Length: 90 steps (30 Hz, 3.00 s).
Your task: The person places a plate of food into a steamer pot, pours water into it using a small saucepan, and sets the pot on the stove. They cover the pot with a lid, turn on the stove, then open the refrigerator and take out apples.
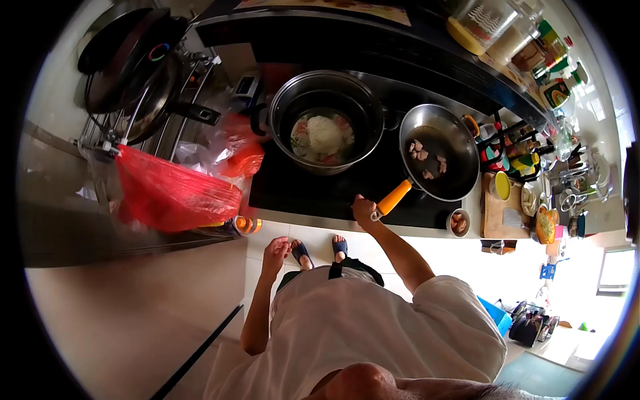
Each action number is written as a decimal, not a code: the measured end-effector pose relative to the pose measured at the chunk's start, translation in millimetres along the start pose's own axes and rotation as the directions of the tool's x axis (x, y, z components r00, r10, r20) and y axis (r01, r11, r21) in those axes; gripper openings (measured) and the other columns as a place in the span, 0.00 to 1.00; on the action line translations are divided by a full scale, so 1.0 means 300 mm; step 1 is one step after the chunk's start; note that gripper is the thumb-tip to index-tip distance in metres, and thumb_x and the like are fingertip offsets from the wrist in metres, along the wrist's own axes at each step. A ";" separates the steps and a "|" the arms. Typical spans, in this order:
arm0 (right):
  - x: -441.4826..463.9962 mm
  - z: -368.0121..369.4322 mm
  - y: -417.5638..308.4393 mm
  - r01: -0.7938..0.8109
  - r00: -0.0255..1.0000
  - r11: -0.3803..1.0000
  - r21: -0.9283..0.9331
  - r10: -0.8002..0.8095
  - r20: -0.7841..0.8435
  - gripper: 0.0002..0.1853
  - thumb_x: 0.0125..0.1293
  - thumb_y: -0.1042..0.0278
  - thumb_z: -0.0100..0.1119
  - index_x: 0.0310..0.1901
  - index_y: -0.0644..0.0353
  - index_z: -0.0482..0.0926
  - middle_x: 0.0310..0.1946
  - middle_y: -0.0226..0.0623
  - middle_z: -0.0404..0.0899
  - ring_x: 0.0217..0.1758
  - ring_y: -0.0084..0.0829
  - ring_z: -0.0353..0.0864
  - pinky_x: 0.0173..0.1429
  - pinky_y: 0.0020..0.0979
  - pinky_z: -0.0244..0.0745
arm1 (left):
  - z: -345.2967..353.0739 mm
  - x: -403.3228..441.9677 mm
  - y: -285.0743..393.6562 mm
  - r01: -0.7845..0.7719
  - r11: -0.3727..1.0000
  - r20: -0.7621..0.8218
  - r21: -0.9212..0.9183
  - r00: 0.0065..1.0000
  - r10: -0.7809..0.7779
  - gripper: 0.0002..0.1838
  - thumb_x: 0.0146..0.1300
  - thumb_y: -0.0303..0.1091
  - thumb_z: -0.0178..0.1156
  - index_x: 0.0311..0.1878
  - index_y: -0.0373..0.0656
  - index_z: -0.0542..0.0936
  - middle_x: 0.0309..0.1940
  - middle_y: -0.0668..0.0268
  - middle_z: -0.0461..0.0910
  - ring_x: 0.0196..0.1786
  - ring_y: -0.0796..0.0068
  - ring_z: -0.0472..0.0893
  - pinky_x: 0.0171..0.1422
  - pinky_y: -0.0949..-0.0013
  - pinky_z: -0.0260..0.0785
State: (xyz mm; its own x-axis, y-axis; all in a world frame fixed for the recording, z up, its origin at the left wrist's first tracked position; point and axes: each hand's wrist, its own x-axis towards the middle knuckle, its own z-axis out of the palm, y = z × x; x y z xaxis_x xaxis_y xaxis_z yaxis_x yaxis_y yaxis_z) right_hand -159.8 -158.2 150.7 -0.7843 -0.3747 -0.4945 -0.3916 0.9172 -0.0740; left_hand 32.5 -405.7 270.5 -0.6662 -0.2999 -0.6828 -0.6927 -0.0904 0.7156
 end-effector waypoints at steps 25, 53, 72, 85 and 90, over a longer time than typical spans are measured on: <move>-0.020 -0.040 -0.033 -0.233 0.961 0.973 0.006 0.229 0.156 0.28 0.61 0.48 0.57 0.53 0.61 0.65 0.37 0.47 0.82 0.43 0.48 0.83 0.44 0.46 0.76 | -0.137 0.721 0.729 -0.240 -0.340 0.415 0.909 0.575 0.705 0.21 0.51 0.27 0.58 0.51 0.38 0.75 0.52 0.54 0.72 0.58 0.56 0.69 0.61 0.57 0.62; -0.044 -0.008 -0.025 -0.172 0.976 0.961 0.216 0.195 -0.092 0.16 0.65 0.57 0.53 0.47 0.58 0.70 0.43 0.47 0.76 0.45 0.50 0.79 0.46 0.50 0.74 | -0.529 0.973 0.624 -0.086 0.032 0.070 0.996 0.940 0.332 0.20 0.52 0.42 0.63 0.47 0.42 0.81 0.54 0.52 0.75 0.60 0.54 0.72 0.63 0.52 0.63; -0.015 -0.032 0.000 -0.036 0.999 0.990 0.138 0.041 -0.028 0.16 0.66 0.57 0.52 0.42 0.63 0.69 0.37 0.54 0.79 0.42 0.56 0.80 0.44 0.52 0.75 | -0.480 0.784 0.697 -0.186 0.138 -0.019 0.973 0.529 0.848 0.04 0.55 0.31 0.57 0.31 0.44 0.80 0.40 0.59 0.80 0.47 0.57 0.77 0.50 0.51 0.66; 0.000 -0.026 -0.004 -0.095 0.995 0.983 0.156 0.098 -0.012 0.18 0.65 0.55 0.53 0.43 0.64 0.69 0.36 0.57 0.80 0.42 0.56 0.80 0.44 0.51 0.76 | -0.493 0.781 0.704 0.017 -0.110 0.076 0.994 0.617 0.784 0.02 0.51 0.27 0.60 0.27 0.43 0.82 0.36 0.62 0.80 0.47 0.62 0.77 0.51 0.63 0.72; -0.013 -0.060 -0.020 -0.135 0.991 0.973 0.189 0.133 0.025 0.18 0.65 0.55 0.53 0.45 0.63 0.68 0.37 0.57 0.80 0.43 0.56 0.80 0.45 0.51 0.75 | -0.470 0.747 0.735 -0.375 0.112 0.116 0.920 0.534 0.837 0.03 0.51 0.26 0.62 0.31 0.43 0.81 0.38 0.63 0.77 0.49 0.61 0.75 0.50 0.63 0.72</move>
State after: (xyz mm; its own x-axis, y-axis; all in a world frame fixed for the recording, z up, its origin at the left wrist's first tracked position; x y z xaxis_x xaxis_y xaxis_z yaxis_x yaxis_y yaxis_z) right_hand -163.0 -164.7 168.6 -0.8172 -0.2460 -0.5212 -0.1841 0.9684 -0.1684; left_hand -230.7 -626.7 295.9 -0.9681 -0.1256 0.2170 -0.0817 0.9763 0.2005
